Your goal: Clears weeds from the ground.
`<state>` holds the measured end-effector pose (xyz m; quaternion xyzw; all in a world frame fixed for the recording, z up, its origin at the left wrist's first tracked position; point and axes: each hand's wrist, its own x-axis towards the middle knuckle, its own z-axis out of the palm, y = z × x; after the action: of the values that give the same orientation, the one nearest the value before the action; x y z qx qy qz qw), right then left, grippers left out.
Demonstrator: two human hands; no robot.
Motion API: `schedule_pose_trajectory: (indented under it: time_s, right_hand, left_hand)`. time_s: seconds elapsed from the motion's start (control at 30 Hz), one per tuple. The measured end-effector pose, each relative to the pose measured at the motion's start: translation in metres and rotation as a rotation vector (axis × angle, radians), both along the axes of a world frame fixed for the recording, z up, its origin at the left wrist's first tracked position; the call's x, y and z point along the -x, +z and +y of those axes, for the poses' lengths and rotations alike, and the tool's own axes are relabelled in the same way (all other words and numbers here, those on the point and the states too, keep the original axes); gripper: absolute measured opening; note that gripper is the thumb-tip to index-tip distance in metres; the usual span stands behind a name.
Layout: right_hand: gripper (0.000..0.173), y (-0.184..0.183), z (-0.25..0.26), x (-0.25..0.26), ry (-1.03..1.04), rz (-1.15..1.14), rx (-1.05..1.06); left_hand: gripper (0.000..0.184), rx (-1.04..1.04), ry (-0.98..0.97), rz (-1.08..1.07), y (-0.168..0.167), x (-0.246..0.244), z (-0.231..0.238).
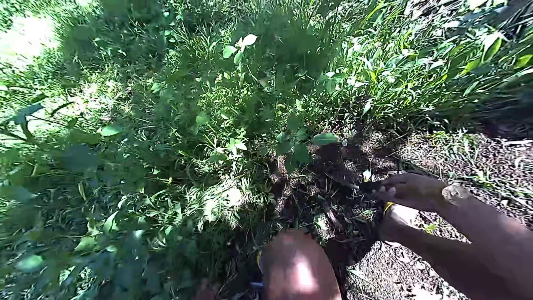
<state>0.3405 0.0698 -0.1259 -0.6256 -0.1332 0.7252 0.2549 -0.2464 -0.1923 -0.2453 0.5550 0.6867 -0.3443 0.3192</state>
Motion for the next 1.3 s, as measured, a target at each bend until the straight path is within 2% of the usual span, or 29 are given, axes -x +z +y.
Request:
schedule_pose_trajectory:
  time_s: [0.1, 0.2, 0.33, 0.43, 0.5, 0.57, 0.63, 0.7, 0.8, 0.93, 1.03, 1.07, 1.2, 1.3]
  right_hand:
    - [0.025, 0.005, 0.009, 0.01, -0.076, 0.044, 0.077]
    - [0.023, 0.01, 0.013, 0.018, -0.121, 0.053, 0.102]
    - [0.024, 0.012, 0.014, 0.023, -0.131, 0.003, 0.099]
    - [0.028, 0.014, 0.015, 0.023, -0.08, -0.005, 0.094]
    - [0.03, 0.011, 0.016, 0.017, -0.053, 0.017, 0.091]
    - [0.032, 0.008, 0.018, 0.01, -0.065, 0.079, 0.104]
    - [0.032, 0.007, 0.021, 0.006, -0.11, 0.126, 0.155]
    - [0.032, 0.013, 0.026, 0.009, -0.123, 0.124, 0.213]
    - [0.032, 0.01, 0.025, 0.003, -0.152, 0.204, 0.249]
    - [0.035, 0.012, 0.024, 0.01, -0.165, 0.178, 0.249]
    - [0.034, 0.015, 0.023, 0.014, -0.179, 0.171, 0.268]
    - [0.033, 0.015, 0.023, 0.014, -0.185, 0.181, 0.269]
    - [0.034, 0.014, 0.023, 0.011, -0.168, 0.176, 0.256]
    - [0.034, 0.015, 0.023, 0.006, -0.135, 0.176, 0.241]
  left_hand:
    - [0.053, -0.23, -0.089, -0.101, 0.007, -0.039, 0.073]
    - [0.043, -0.385, -0.241, -0.275, -0.001, -0.092, 0.162]
    - [0.036, -0.473, -0.628, -0.404, -0.053, -0.164, 0.257]
    - [0.048, -0.354, -0.71, -0.435, -0.088, -0.205, 0.31]
    - [0.047, -0.432, -0.614, -0.438, -0.102, -0.22, 0.338]
    - [0.062, -0.475, -0.34, -0.427, -0.105, -0.225, 0.369]
    - [0.074, -0.504, -0.22, -0.321, -0.111, -0.216, 0.4]
    - [0.079, -0.449, -0.14, -0.188, -0.106, -0.198, 0.426]
    - [0.074, -0.33, -0.083, -0.108, -0.106, -0.174, 0.442]
    - [0.075, -0.372, 0.014, -0.161, -0.115, -0.166, 0.441]
    - [0.041, -0.356, 0.075, -0.129, -0.113, -0.178, 0.442]
    - [0.036, -0.346, 0.09, -0.116, -0.111, -0.181, 0.442]
    - [0.039, -0.353, 0.085, -0.136, -0.104, -0.18, 0.439]
    - [0.043, -0.424, 0.21, -0.274, -0.099, -0.195, 0.423]
